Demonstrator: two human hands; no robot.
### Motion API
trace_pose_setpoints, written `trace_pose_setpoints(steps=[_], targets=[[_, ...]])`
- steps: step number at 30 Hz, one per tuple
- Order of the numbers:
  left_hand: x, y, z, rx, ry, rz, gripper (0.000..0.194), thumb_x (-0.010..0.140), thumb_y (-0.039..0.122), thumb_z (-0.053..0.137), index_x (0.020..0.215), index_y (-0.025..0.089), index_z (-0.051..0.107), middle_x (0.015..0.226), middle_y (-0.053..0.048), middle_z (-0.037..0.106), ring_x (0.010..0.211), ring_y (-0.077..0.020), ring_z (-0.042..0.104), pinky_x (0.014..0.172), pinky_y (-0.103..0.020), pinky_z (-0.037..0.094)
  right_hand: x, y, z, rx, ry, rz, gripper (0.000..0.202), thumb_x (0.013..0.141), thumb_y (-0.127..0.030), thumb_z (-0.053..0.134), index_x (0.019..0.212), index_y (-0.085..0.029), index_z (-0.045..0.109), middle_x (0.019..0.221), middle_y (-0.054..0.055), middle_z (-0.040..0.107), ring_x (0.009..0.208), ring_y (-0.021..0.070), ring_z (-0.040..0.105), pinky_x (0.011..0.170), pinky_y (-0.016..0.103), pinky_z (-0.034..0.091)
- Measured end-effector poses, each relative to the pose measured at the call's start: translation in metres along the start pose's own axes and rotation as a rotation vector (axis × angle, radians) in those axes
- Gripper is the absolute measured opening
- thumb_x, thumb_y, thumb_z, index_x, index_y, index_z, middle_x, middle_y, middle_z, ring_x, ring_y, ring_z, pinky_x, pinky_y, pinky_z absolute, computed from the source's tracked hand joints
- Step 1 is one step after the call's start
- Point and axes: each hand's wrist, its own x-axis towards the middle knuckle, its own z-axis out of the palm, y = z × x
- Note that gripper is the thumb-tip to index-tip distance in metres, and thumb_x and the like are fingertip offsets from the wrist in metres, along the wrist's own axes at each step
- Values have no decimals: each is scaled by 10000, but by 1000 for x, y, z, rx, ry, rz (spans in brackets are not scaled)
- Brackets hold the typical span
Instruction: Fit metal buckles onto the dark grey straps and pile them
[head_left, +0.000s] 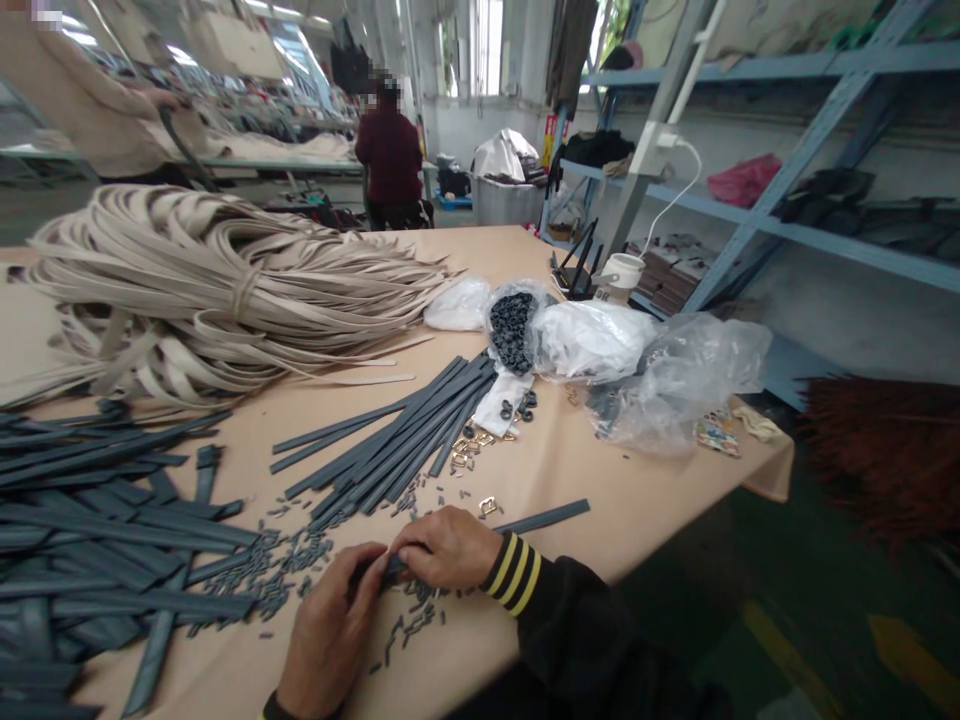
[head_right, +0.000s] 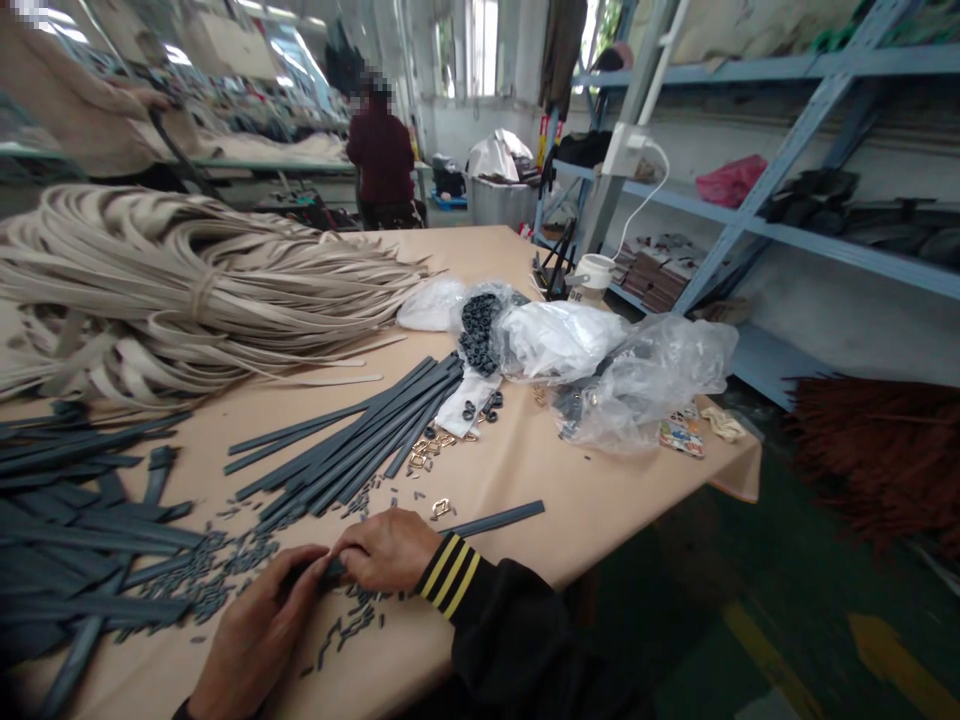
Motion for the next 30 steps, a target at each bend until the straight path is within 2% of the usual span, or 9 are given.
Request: trace_pose_setpoints(steps=[14, 21, 25, 30], targets=[[1, 4, -2, -50, 9, -63, 247, 777, 415, 420, 795, 203, 545, 726, -18, 626, 657, -156, 601, 628, -222, 487, -1, -2, -3, 43, -1, 29, 228, 786, -212, 462, 945, -203, 625, 827, 6, 675, 786, 131, 604, 686, 185, 418], [2, 5, -2, -96, 1, -141, 255, 738, 432, 447, 773, 206, 558, 736, -22, 630, 673, -175, 601, 651, -247, 486, -2, 0, -1, 18, -20, 18, 228, 785, -321, 519, 977, -224, 592, 846, -5, 662, 805, 134, 600, 678, 190, 417], [0, 0, -2, -189, -34, -251, 273, 713, 456, 474, 780, 203, 552, 716, -16, 618, 654, -176, 587, 621, -254, 478, -4, -5, -1, -95, 51, -24, 229, 761, -293, 558, 974, -211, 543, 893, -5, 631, 826, 136, 578, 690, 202, 416], [0, 1, -2, -453, -103, -539, 323, 672, 492, 527, 790, 192, 513, 475, 54, 480, 418, -126, 472, 402, -219, 402, -7, -18, -3, -353, 82, -45, 122, 794, -286, 503, 842, -178, 537, 814, 28, 585, 776, 173, 543, 648, 257, 420]])
